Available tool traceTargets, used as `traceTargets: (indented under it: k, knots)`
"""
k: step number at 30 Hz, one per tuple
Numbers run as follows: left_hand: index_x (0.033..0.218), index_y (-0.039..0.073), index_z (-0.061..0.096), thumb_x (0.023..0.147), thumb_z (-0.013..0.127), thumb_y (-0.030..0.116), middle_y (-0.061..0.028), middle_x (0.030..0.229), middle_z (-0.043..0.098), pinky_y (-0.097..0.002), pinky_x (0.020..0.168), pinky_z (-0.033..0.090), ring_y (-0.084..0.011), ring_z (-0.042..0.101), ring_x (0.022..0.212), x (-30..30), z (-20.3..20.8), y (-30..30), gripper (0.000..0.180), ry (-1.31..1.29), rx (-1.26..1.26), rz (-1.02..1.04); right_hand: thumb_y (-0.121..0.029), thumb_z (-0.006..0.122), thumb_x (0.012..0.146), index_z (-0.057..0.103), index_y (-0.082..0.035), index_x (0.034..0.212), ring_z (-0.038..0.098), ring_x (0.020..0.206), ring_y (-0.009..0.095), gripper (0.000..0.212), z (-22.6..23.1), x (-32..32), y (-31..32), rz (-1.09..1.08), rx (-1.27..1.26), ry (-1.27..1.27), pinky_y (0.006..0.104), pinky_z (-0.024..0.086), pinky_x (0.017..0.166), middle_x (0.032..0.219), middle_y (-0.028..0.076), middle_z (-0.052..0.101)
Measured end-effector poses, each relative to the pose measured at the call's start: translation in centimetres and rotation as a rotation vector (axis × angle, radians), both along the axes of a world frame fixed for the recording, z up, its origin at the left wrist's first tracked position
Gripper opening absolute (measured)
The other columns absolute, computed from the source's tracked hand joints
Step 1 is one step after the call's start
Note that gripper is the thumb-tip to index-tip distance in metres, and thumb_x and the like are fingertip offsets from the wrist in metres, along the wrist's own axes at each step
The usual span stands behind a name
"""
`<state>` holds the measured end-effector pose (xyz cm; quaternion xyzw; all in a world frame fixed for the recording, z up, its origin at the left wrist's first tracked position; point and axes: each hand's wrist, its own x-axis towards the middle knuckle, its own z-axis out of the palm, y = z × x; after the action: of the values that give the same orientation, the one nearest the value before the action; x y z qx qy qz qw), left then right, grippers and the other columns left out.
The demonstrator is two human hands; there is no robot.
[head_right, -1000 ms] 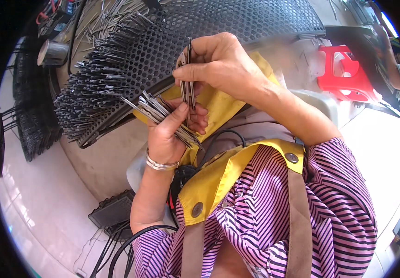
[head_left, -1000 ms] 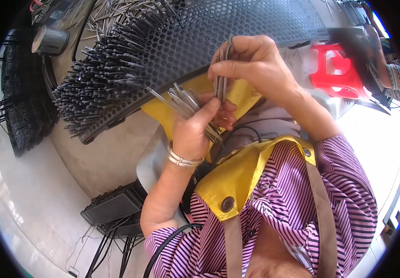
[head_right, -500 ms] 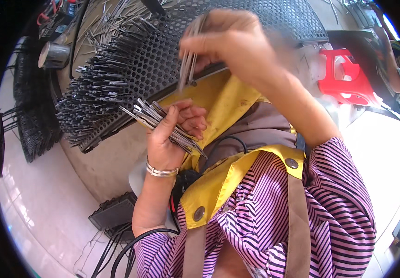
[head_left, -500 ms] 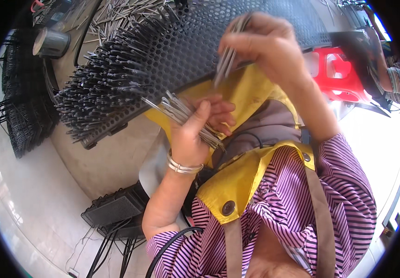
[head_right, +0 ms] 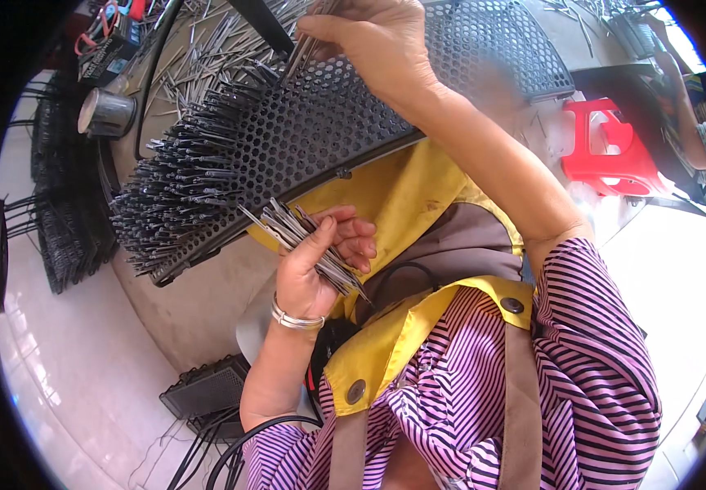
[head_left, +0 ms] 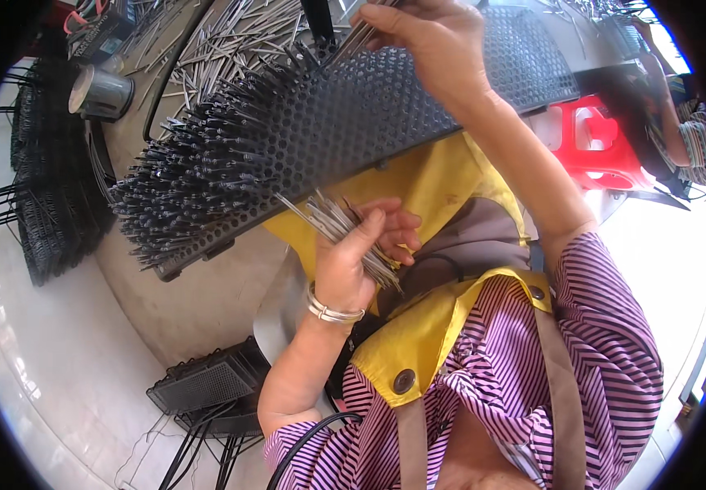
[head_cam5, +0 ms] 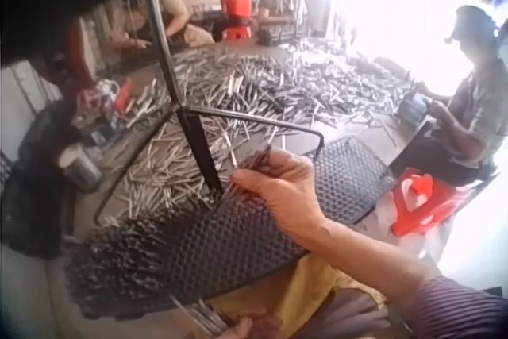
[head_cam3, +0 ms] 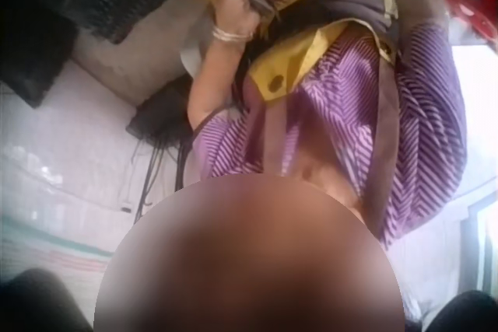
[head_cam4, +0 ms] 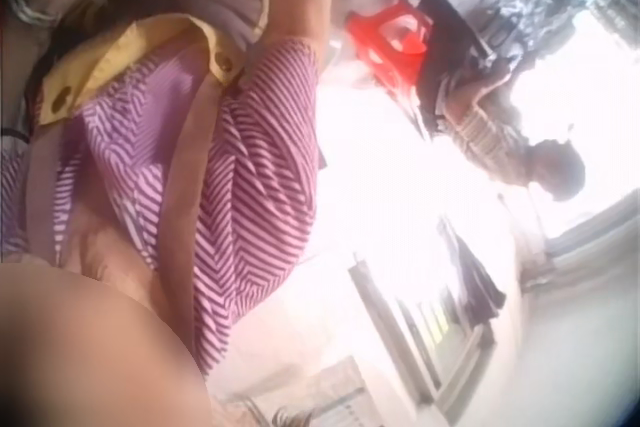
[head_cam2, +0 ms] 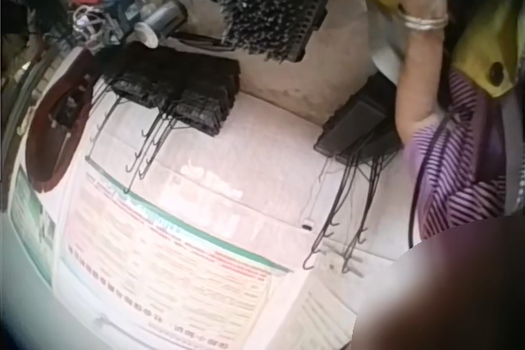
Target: Insert small metal rods into a perforated black mesh board manually.
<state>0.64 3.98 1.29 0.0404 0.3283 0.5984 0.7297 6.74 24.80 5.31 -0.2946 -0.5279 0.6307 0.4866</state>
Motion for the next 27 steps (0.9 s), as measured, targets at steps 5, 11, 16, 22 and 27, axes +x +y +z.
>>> traceTargets:
  k: [5, 11, 16, 22, 27]
  knots:
    - [0.106, -0.004, 0.049, 0.087, 0.048, 0.018, -0.021, 0.092, 0.059, -0.0318, 0.059, 0.05, -0.0261, 0.06, 0.074, 0.1, 0.1, 0.0, 0.029, -0.027, -0.018, 0.01, 0.0, 0.063, 0.074, 0.062, -0.001, 0.075, 0.054, 0.053, 0.006, 0.002, -0.6, -0.5, 0.4, -0.017, 0.1, -0.113, 0.0183, 0.043, 0.048, 0.064, 0.003, 0.061]
    - [0.105, -0.004, 0.05, 0.087, 0.048, 0.018, -0.0208, 0.092, 0.059, -0.031, 0.059, 0.05, -0.0257, 0.06, 0.074, 0.1, 0.1, 0.1, 0.029, -0.042, -0.022, 0.004, 0.001, 0.063, 0.073, 0.06, 0.0, 0.072, 0.053, 0.054, 0.005, 0.003, -0.9, -0.8, 0.4, -0.015, 0.158, -0.158, 0.0177, 0.042, 0.048, 0.061, 0.002, 0.06]
    - [0.105, -0.004, 0.05, 0.087, 0.048, 0.018, -0.0207, 0.092, 0.059, -0.0306, 0.059, 0.05, -0.0257, 0.06, 0.074, 0.1, 0.0, -0.1, 0.029, -0.047, -0.021, 0.013, 0.002, 0.063, 0.073, 0.058, 0.0, 0.072, 0.051, 0.056, 0.004, 0.006, -0.9, -1.3, 0.1, 0.027, 0.285, -0.159, 0.0178, 0.041, 0.049, 0.063, 0.0, 0.057]
    - [0.105, -0.004, 0.05, 0.086, 0.048, 0.018, -0.0208, 0.091, 0.059, -0.0308, 0.059, 0.05, -0.0258, 0.06, 0.074, 0.1, -0.1, 0.0, 0.029, -0.032, -0.013, 0.011, 0.002, 0.062, 0.075, 0.053, 0.001, 0.071, 0.046, 0.057, 0.003, 0.009, -0.6, -1.7, 0.3, 0.149, 0.409, -0.241, 0.0188, 0.037, 0.05, 0.063, -0.003, 0.054]
    - [0.105, -0.004, 0.05, 0.086, 0.049, 0.019, -0.0208, 0.091, 0.059, -0.0305, 0.059, 0.05, -0.0257, 0.06, 0.074, 0.1, 0.2, 0.0, 0.03, -0.033, -0.037, 0.013, 0.0, 0.063, 0.072, 0.051, 0.003, 0.071, 0.045, 0.052, 0.009, 0.012, 0.3, -1.9, 0.0, 0.169, 0.587, -0.381, 0.025, 0.036, 0.047, 0.057, 0.007, 0.049]
